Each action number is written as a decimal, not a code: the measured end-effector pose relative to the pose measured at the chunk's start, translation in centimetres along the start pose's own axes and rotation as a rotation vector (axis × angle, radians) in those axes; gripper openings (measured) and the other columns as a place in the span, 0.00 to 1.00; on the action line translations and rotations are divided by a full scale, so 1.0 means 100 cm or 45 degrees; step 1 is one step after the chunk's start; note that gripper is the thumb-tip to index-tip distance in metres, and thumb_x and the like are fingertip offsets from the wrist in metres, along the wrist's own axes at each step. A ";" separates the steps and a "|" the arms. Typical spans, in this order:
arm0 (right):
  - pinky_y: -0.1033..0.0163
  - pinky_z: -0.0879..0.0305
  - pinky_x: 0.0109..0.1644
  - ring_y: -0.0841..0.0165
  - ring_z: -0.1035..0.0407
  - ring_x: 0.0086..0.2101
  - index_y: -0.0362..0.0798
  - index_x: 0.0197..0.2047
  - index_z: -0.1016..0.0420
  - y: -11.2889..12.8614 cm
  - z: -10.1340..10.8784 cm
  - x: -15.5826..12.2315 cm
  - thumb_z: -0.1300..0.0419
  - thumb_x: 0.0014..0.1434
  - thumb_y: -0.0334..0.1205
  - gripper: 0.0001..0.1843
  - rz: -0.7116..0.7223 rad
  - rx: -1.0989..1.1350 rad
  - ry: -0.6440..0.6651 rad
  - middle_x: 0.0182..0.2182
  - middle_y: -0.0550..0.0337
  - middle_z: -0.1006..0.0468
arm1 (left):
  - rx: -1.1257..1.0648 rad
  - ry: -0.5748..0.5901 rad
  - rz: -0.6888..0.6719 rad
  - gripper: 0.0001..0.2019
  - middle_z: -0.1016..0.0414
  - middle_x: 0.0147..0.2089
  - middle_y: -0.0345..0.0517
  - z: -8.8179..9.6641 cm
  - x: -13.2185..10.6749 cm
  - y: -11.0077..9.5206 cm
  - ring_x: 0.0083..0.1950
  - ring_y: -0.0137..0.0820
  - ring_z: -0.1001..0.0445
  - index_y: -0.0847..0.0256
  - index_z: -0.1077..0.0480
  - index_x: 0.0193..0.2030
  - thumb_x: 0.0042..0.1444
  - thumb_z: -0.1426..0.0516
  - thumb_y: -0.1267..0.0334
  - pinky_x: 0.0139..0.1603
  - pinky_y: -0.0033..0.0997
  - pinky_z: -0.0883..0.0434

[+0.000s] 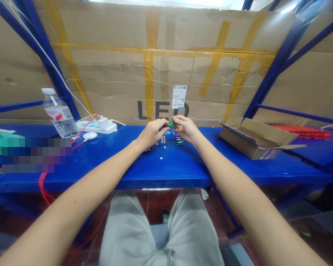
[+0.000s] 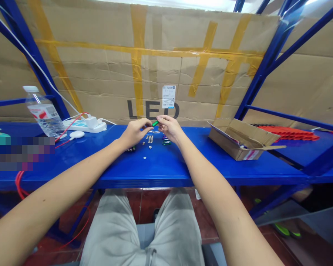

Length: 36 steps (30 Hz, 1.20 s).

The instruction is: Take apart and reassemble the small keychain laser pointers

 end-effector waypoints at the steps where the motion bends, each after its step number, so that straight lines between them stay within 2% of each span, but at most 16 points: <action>1: 0.67 0.43 0.27 0.74 0.40 0.25 0.47 0.32 0.24 0.001 0.000 0.000 0.24 0.43 0.40 0.15 0.012 0.000 0.004 0.23 0.65 0.30 | -0.002 0.006 -0.001 0.01 0.24 0.34 0.42 0.000 0.000 0.000 0.35 0.28 0.25 0.61 0.31 0.39 0.62 0.42 0.69 0.39 0.28 0.30; 10: 0.67 0.51 0.23 0.77 0.49 0.21 0.47 0.26 0.31 -0.001 -0.006 0.001 0.23 0.42 0.50 0.23 0.033 -0.009 0.062 0.18 0.71 0.44 | 0.063 0.115 -0.048 0.03 0.26 0.35 0.43 -0.007 -0.001 -0.002 0.36 0.31 0.27 0.60 0.33 0.38 0.64 0.44 0.66 0.39 0.30 0.30; 17: 0.67 0.49 0.23 0.76 0.48 0.21 0.48 0.23 0.38 -0.005 -0.008 -0.002 0.24 0.46 0.50 0.26 -0.006 -0.105 0.045 0.18 0.69 0.43 | 0.136 0.234 -0.105 0.05 0.28 0.33 0.44 -0.024 -0.006 -0.003 0.36 0.33 0.28 0.60 0.34 0.37 0.65 0.47 0.66 0.39 0.32 0.31; 23: 0.67 0.49 0.22 0.76 0.49 0.20 0.48 0.25 0.37 -0.012 -0.005 -0.002 0.27 0.51 0.48 0.22 -0.125 -0.021 0.023 0.17 0.70 0.44 | 0.160 0.149 -0.153 0.03 0.26 0.36 0.47 -0.017 -0.004 -0.007 0.39 0.34 0.27 0.61 0.32 0.41 0.66 0.46 0.66 0.42 0.33 0.30; 29: 0.68 0.49 0.22 0.76 0.49 0.19 0.47 0.26 0.36 -0.015 -0.008 -0.004 0.28 0.54 0.47 0.21 -0.193 0.065 0.024 0.16 0.70 0.43 | 0.152 0.053 -0.218 0.04 0.25 0.35 0.46 -0.010 -0.004 -0.012 0.38 0.33 0.26 0.61 0.31 0.41 0.66 0.47 0.67 0.41 0.32 0.29; 36: 0.66 0.48 0.23 0.76 0.49 0.19 0.48 0.26 0.39 -0.020 -0.009 -0.004 0.30 0.55 0.48 0.23 -0.243 0.085 0.037 0.16 0.70 0.42 | 0.166 0.024 -0.210 0.06 0.24 0.36 0.47 -0.008 -0.003 -0.011 0.38 0.32 0.26 0.61 0.30 0.40 0.67 0.48 0.67 0.42 0.34 0.28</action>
Point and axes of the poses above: each hand's wrist, its own x-axis towards the middle knuckle, its own z-axis out of the back of the hand, y = z × x, the point moved 8 cm from there along x, towards the middle knuckle
